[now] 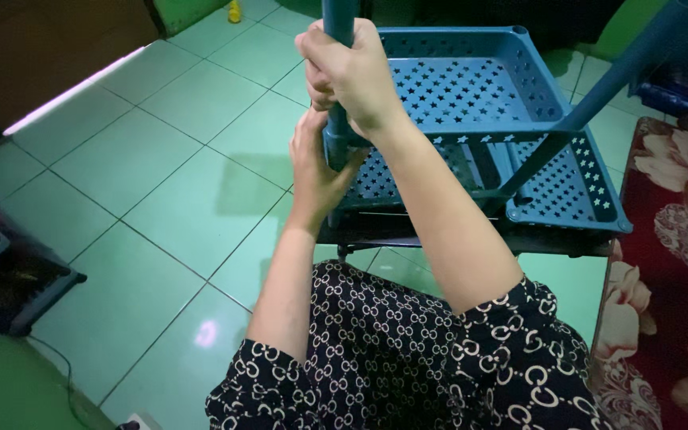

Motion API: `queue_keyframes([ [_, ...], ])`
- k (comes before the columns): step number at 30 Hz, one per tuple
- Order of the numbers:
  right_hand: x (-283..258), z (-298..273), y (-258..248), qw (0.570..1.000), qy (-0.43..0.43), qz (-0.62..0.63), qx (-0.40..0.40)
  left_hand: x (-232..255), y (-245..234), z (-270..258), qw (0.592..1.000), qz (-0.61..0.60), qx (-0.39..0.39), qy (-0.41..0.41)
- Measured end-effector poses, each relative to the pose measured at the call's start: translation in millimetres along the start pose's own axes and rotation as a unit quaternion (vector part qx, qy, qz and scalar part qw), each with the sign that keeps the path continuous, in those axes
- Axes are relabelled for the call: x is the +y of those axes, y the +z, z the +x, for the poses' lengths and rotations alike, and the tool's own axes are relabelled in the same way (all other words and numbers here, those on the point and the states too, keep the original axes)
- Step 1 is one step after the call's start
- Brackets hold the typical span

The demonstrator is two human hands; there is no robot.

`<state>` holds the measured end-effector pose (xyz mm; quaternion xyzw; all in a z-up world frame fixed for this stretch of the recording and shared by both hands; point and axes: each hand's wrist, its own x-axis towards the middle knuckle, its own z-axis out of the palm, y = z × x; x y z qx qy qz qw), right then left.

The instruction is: The person assembles a blue plastic storage rack by inserting cylindrical legs into the corner sockets of stacked trays. They repeatedly insert and remove the legs to fit them, then place the assembled unit on a black folding table.

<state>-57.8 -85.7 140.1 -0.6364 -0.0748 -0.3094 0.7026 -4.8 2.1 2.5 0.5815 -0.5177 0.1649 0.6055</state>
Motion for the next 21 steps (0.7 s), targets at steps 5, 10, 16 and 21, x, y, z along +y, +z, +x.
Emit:
queue_keyframes([
  [5, -0.5, -3.0, -2.8, 1.0, -0.007, -0.013, -0.025, 4.3, -11.5, 0.6, 0.998, 0.051, -0.028, -0.004],
  [10, -18.0, -32.2, -22.7, 0.932, -0.076, -0.351, -0.044, 19.2, -26.7, 3.9, 0.998, 0.035, -0.044, 0.017],
  [16, -47.1, -116.5, -76.1, 0.735, -0.151, -0.661, 0.011, 53.4, -18.8, 22.8, 0.99, -0.108, 0.075, -0.054],
  [21, -40.6, -137.1, -91.8, 0.684, -0.06, -0.727, 0.01, 59.4, 23.0, 68.3, 0.987, -0.044, 0.122, -0.093],
])
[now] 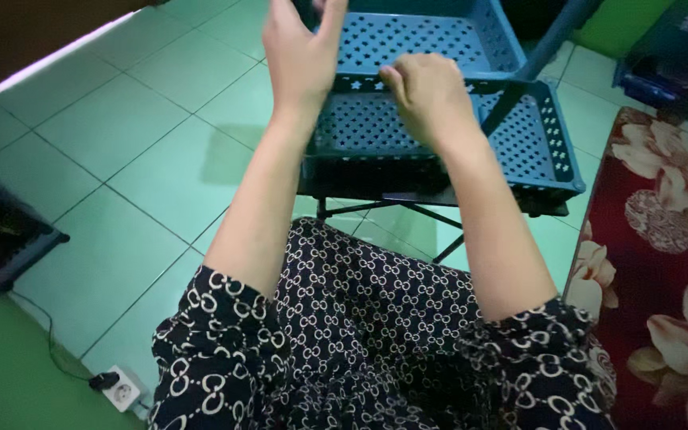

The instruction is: The person assembles a blue plastic storage rack by inserting cylindrical legs into the corner sockets of stacked trays. They repeatedly insert and remove the legs to fit them, then place the assembled unit on a black folding table.

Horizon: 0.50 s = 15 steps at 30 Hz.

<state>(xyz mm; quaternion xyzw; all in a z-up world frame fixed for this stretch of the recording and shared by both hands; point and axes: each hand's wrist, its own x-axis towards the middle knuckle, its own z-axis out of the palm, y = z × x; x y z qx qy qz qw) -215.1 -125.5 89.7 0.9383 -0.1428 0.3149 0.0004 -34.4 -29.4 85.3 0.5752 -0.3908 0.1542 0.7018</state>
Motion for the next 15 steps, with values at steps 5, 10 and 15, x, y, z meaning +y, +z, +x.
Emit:
queue_keyframes([
  [5, 5.7, -0.9, 7.6, 0.996, -0.053, 0.0, 0.075, -26.6, 3.9, 22.8, 0.998, -0.014, 0.008, 0.062],
  [10, 10.2, -2.2, 15.2, 0.993, -0.067, -0.001, 0.094, -61.8, 6.8, 28.5, 0.99, -0.036, 0.004, 0.134],
  [15, 15.3, -0.8, 18.1, 0.992, -0.08, -0.004, 0.098, -94.7, 9.7, 31.8, 0.991, -0.111, -0.049, 0.052],
])
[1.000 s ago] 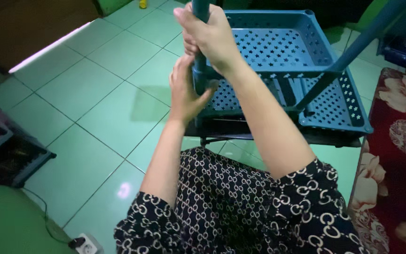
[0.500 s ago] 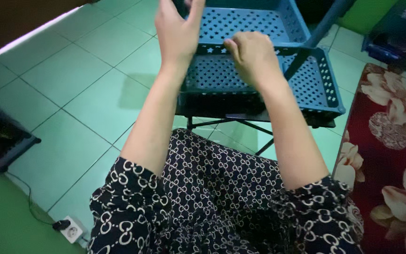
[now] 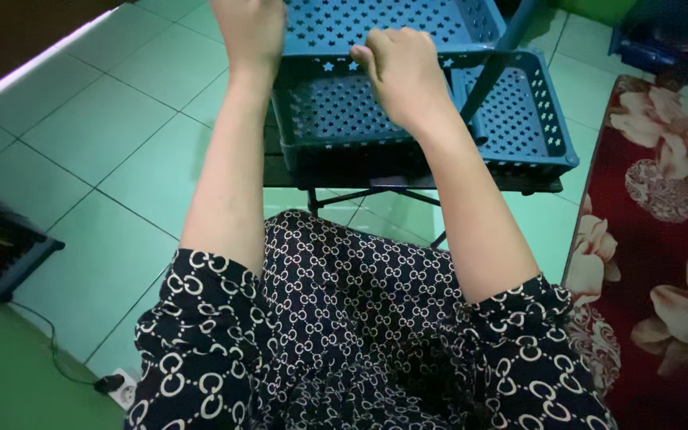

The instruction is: The person assembles a blue plastic storage rack by inserting cylindrical legs into the corner sockets of stacked trays. They repeatedly insert and remove the legs to fit them, then place the assembled unit on a black folding table.

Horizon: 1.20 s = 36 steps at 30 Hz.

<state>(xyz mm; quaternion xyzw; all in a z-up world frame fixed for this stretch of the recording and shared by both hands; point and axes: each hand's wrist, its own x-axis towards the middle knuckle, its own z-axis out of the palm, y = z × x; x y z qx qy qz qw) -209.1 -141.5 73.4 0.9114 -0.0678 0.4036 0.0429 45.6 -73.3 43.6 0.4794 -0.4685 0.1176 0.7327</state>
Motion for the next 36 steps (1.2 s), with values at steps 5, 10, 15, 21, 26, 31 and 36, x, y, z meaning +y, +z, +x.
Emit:
queue_keyframes([
  [5, -1.0, 0.0, -2.3, 1.0, 0.0, 0.016, 0.007, -16.4, 0.8, 13.4, 0.992, -0.06, -0.045, -0.103],
  [10, -2.5, 0.8, -5.2, 1.0, -0.011, 0.009, 0.027, 2.6, 5.8, 13.7, 0.991, -0.076, -0.03, -0.106],
  [15, -0.8, 0.5, -1.2, 1.0, 0.009, 0.021, 0.008, 24.0, 8.4, 10.7, 0.997, -0.043, -0.006, -0.061],
  [21, 2.7, 0.6, 0.8, 0.999, 0.033, 0.022, -0.016, 32.4, 0.2, 12.7, 0.977, -0.165, 0.055, -0.122],
  [26, -2.9, 6.2, -4.7, 0.997, 0.06, 0.036, -0.038, 68.9, 1.8, 7.7, 0.958, -0.267, 0.081, 0.058],
  [31, -19.7, 6.0, -39.8, 0.988, 0.059, 0.134, -0.042, 139.3, 7.6, -37.4, 0.986, -0.071, -0.03, 0.147],
  [36, -53.7, -31.0, -79.2, 0.866, 0.063, 0.496, -0.015, 181.3, 36.9, -97.1, 0.987, -0.017, -0.147, 0.063],
])
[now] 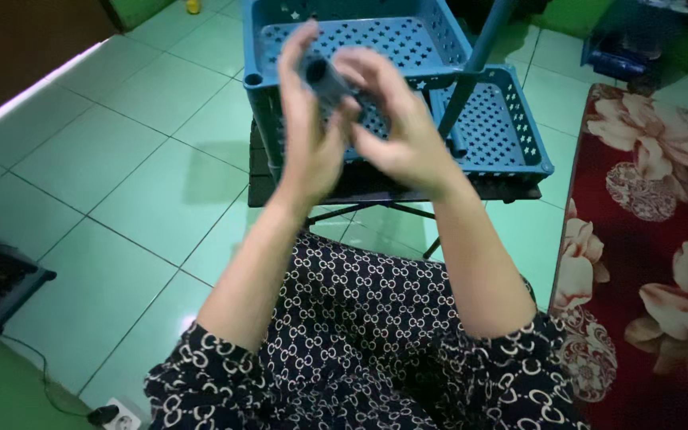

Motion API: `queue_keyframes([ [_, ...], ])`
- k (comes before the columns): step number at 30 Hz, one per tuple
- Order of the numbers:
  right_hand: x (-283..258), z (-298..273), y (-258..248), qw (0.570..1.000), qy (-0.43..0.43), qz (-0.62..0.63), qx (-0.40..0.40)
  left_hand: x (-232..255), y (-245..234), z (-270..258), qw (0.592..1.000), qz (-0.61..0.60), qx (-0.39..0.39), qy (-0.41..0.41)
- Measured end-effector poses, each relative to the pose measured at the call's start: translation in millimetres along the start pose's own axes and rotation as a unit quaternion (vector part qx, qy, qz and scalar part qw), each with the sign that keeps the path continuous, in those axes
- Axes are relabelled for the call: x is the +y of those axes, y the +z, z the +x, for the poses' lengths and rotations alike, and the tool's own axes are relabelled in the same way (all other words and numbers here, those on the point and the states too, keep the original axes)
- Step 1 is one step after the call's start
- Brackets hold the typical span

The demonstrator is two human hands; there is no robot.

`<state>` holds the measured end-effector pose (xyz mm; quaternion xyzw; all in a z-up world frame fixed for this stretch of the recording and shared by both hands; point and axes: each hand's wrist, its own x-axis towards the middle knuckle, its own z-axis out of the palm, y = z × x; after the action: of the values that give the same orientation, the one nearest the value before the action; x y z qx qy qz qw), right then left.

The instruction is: The person assembles a blue plastic storage rack by inserting cylindrical legs into the corner sockets of stacked trays. They repeatedly insert and remove the legs to fit them, then place the assembled unit on a black folding table.

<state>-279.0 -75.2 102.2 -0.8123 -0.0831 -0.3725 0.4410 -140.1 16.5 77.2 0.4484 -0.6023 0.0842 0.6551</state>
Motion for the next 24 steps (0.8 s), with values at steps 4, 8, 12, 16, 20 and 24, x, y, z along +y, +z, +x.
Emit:
queue_keyframes([
  [4, -1.0, -41.6, 10.1, 0.994, 0.07, -0.026, 0.074, 8.9, 17.0, -37.0, 0.992, 0.12, -0.042, -0.018],
  [8, 20.4, -85.4, -33.7, 0.952, 0.014, -0.124, 0.279, -2.0, 6.3, -90.9, 0.978, 0.195, 0.072, -0.035],
  [12, 72.2, -99.6, -108.2, 0.889, 0.16, -0.02, 0.429, -48.9, -13.5, -129.3, 0.939, 0.131, 0.195, -0.25],
  [16, 128.3, -98.2, -126.0, 0.913, 0.2, 0.079, 0.348, -81.3, -8.3, -151.3, 0.947, 0.086, 0.127, -0.284],
  [20, 152.8, -94.7, -112.8, 0.926, 0.182, 0.098, 0.317, -94.0, -10.9, -145.3, 0.946, 0.088, 0.126, -0.285],
  [24, 146.2, -88.8, -95.7, 0.931, 0.2, 0.027, 0.303, -107.8, -28.0, -130.6, 0.928, 0.139, 0.121, -0.323],
])
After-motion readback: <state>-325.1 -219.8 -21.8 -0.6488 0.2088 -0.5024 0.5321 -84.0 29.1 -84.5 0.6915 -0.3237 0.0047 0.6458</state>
